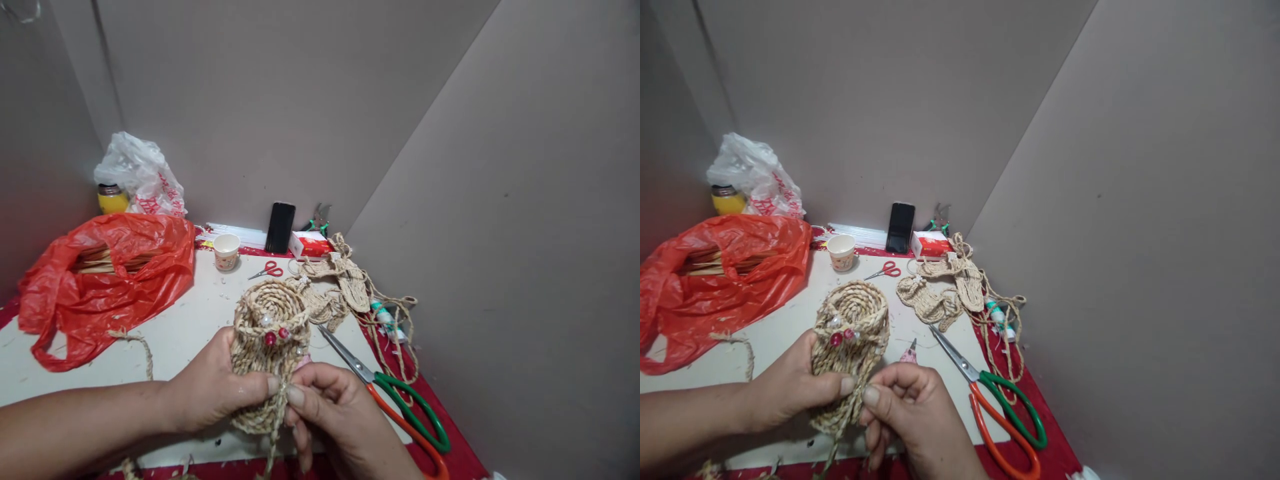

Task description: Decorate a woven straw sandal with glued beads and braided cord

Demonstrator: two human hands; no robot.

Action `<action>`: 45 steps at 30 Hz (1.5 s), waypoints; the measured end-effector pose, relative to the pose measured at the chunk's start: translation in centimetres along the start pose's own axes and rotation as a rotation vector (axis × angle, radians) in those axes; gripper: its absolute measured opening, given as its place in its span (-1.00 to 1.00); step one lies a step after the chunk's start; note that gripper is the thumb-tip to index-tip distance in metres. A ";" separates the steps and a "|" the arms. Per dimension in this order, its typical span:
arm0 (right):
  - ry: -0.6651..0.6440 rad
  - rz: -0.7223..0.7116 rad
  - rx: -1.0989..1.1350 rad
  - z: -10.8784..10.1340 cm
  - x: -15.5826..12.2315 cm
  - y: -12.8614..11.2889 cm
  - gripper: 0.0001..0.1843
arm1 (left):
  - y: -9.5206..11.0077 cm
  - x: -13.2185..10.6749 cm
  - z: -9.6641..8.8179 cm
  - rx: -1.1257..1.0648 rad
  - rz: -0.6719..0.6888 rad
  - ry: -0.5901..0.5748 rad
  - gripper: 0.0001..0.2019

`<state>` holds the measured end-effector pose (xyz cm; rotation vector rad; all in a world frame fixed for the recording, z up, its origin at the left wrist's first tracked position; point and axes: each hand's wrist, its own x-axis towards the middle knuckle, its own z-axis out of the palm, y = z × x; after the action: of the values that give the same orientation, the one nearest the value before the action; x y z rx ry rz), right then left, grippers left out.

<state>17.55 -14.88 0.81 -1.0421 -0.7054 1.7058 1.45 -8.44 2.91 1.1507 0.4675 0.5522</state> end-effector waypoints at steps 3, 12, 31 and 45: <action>0.030 -0.006 -0.006 -0.3 0.6 0.3 -0.66 | -0.3 0.5 -0.2 0.002 0.038 0.060 -0.86; -0.007 -0.112 0.048 -1.5 1.4 -0.1 -0.68 | -0.7 1.1 -1.6 -0.249 0.077 0.318 -0.86; 0.084 -0.126 -0.079 -1.3 1.4 0.7 -0.72 | -0.9 0.6 -0.7 -0.104 0.096 0.112 -0.84; 0.103 -0.134 -0.097 -1.1 0.8 1.3 -0.70 | -1.1 0.1 -0.2 -0.011 0.113 0.101 -0.82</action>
<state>17.81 -14.61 -1.05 -1.1164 -0.7793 1.5050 1.59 -8.62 1.78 1.1471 0.4875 0.7121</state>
